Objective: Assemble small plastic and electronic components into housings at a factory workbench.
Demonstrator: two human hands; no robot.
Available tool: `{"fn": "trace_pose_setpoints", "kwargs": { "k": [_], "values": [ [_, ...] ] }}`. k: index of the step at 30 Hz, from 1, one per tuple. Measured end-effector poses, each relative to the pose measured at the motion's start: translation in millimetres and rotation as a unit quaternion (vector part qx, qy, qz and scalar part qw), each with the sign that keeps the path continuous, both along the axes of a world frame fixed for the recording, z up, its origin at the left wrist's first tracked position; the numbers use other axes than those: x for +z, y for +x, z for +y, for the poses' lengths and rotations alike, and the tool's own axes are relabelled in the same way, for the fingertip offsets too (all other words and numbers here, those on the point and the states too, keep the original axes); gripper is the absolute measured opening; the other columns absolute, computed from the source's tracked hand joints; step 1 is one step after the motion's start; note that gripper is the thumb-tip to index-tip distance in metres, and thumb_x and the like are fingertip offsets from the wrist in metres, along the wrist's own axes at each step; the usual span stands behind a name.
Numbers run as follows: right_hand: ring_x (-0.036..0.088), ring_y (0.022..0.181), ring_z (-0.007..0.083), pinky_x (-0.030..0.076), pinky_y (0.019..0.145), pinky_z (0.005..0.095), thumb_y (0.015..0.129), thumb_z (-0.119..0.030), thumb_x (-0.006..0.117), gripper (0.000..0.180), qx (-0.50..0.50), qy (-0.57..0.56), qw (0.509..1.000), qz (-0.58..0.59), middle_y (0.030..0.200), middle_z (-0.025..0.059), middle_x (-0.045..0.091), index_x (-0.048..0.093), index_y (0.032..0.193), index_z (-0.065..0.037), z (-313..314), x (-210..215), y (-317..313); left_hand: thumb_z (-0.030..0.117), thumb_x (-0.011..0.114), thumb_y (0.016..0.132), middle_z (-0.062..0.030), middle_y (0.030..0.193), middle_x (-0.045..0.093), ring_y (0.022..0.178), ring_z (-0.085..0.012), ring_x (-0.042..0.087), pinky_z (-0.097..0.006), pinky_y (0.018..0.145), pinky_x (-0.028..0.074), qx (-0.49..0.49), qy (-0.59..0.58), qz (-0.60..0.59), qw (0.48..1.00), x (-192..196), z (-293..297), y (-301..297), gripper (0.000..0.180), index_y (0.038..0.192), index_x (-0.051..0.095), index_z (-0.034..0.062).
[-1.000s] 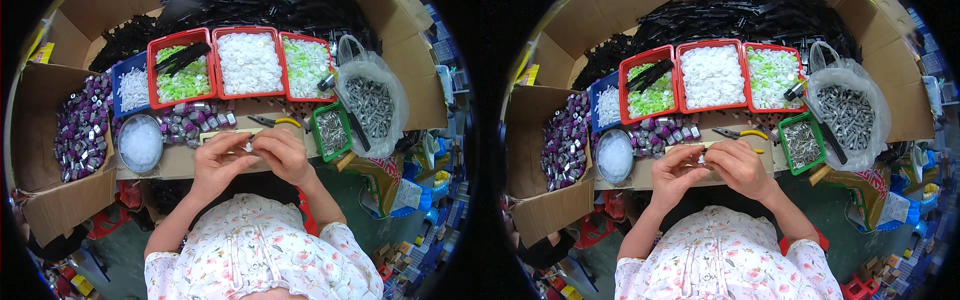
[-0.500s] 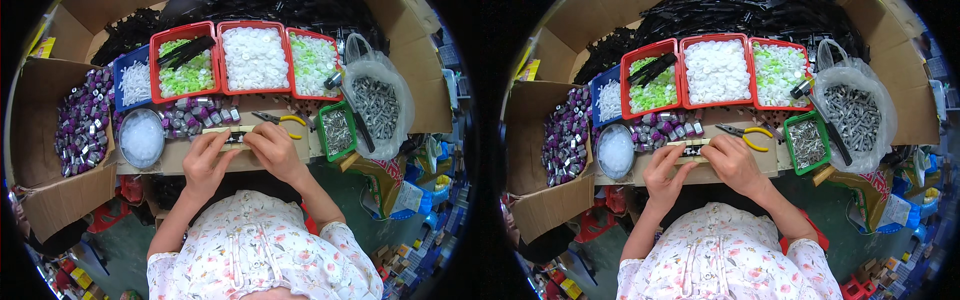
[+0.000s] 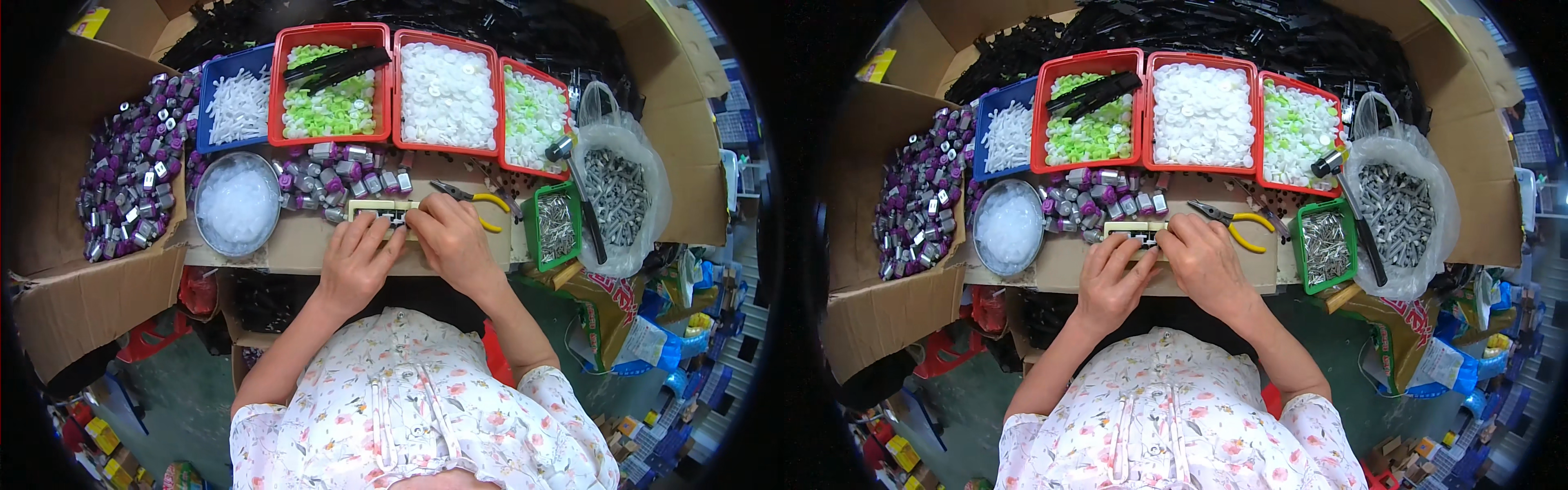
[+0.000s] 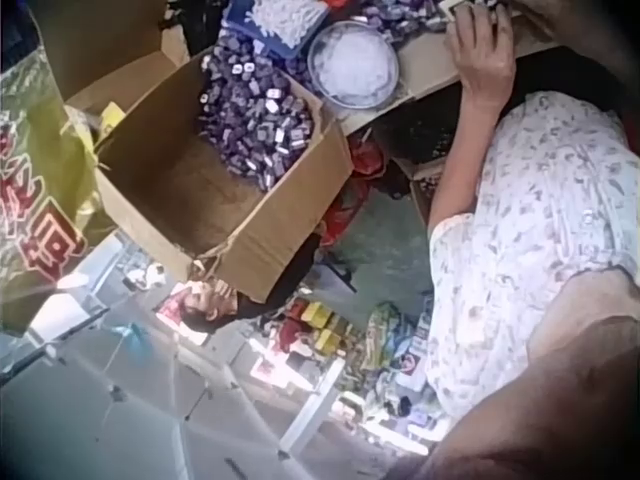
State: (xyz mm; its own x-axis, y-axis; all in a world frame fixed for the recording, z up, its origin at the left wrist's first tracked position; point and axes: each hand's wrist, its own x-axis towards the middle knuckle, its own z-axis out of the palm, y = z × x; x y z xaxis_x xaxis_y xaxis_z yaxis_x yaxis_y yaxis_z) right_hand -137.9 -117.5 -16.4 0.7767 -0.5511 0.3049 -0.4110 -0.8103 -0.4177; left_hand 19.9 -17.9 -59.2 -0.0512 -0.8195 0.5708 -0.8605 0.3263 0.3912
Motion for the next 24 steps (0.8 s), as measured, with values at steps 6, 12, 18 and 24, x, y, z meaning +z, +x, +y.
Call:
{"fn": "trace_pose_setpoints", "kwargs": {
  "k": [6, 12, 18, 24],
  "values": [
    [0.059, 0.080, 0.0258, 0.041, 0.070, 0.0371, 0.078, -0.004, 0.069, 0.017, 0.003, 0.001, 0.999, 0.039, 0.087, 0.0068, 0.056, 0.065, 0.094, -0.005, -3, 6, 2, 0.013, 0.079, 0.075, -0.0086, 0.109, 0.062, 0.106, -0.0288, 0.057, -0.041, 0.083, 0.044, 0.012, -0.014, -0.069, 0.997, -9, 2, 2, 0.033, 0.107, 0.071, 0.0079],
    [0.059, 0.079, 0.0286, 0.042, 0.070, 0.0390, 0.083, -0.005, 0.068, 0.016, -0.018, 0.114, 0.993, -0.013, 0.087, 0.0088, 0.057, 0.067, 0.099, -0.004, -7, 7, 1, 0.015, 0.079, 0.077, -0.0056, 0.110, 0.062, 0.106, -0.0266, 0.057, -0.039, 0.083, 0.042, 0.023, -0.015, -0.124, 0.992, -7, 2, 3, 0.030, 0.105, 0.071, 0.0095],
    [0.060, 0.082, 0.0270, 0.044, 0.072, 0.0391, 0.077, -0.007, 0.070, 0.027, 0.017, 0.015, 1.000, -0.005, 0.088, 0.0076, 0.058, 0.067, 0.104, -0.004, -6, -2, -5, 0.014, 0.078, 0.077, -0.0059, 0.111, 0.062, 0.106, -0.0271, 0.057, -0.039, 0.082, 0.042, 0.008, -0.024, -0.131, 0.991, -8, -2, 4, 0.030, 0.106, 0.071, 0.0094],
    [0.060, 0.085, 0.0248, 0.045, 0.071, 0.0376, 0.075, -0.006, 0.068, 0.027, 0.042, 0.017, 0.999, 0.005, 0.087, 0.0065, 0.056, 0.066, 0.101, -0.002, -6, -9, -4, 0.011, 0.076, 0.077, -0.0078, 0.113, 0.062, 0.107, -0.0296, 0.058, -0.042, 0.084, 0.043, -0.008, -0.038, -0.144, 0.989, -13, 2, 7, 0.031, 0.108, 0.071, 0.0096]
  ]
}}
